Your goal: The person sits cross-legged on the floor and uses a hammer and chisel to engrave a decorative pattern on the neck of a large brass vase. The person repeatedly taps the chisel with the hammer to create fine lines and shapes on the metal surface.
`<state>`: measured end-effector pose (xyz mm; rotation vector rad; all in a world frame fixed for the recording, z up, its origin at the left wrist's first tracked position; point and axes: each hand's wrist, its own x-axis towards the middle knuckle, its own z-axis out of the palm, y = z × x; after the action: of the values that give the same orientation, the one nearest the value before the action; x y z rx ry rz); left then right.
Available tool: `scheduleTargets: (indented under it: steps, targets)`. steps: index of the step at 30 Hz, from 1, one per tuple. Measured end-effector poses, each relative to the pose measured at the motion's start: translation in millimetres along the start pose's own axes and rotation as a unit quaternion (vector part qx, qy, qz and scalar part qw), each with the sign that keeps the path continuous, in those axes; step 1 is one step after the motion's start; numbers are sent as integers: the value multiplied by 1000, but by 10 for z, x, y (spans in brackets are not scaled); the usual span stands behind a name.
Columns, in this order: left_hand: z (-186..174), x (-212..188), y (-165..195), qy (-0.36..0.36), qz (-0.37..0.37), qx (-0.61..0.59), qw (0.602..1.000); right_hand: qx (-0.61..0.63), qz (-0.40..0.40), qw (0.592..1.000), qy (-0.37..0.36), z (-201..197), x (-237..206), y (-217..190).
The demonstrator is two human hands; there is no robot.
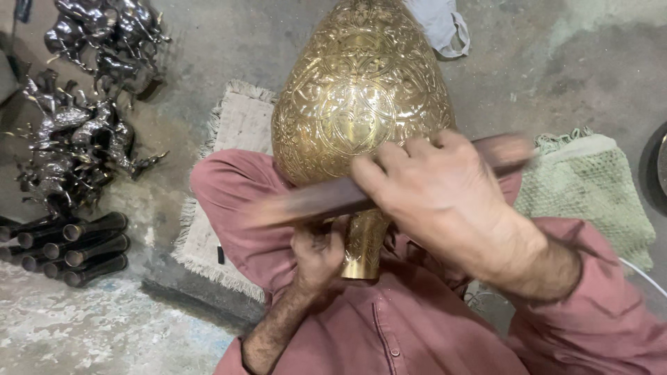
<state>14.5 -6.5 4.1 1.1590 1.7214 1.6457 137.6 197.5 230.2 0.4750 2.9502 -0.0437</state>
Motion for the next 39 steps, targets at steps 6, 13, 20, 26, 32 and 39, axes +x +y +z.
scheduleTargets:
  steps: [6, 13, 20, 26, 32, 39]
  targets:
    - [-66, 160, 165, -75, -13, 84, 994, 26, 22, 999, 15, 80, -57, 166]
    - [-107, 558, 174, -214, 129, 74, 965, 137, 163, 976, -40, 613, -383, 438]
    - [-171, 831, 359, -300, 83, 138, 940, 272, 199, 933, 128, 938, -757, 373]
    - [-154, 1072, 557, -388, 80, 126, 910, 269, 221, 921, 178, 1145, -947, 303]
    - [-129, 1196, 705, -441, 84, 137, 883, 304, 235, 893, 232, 1362, -1100, 223]
    - [-107, 1270, 804, -483, 98, 163, 855, 317, 251, 884, 233, 1609, -1191, 198]
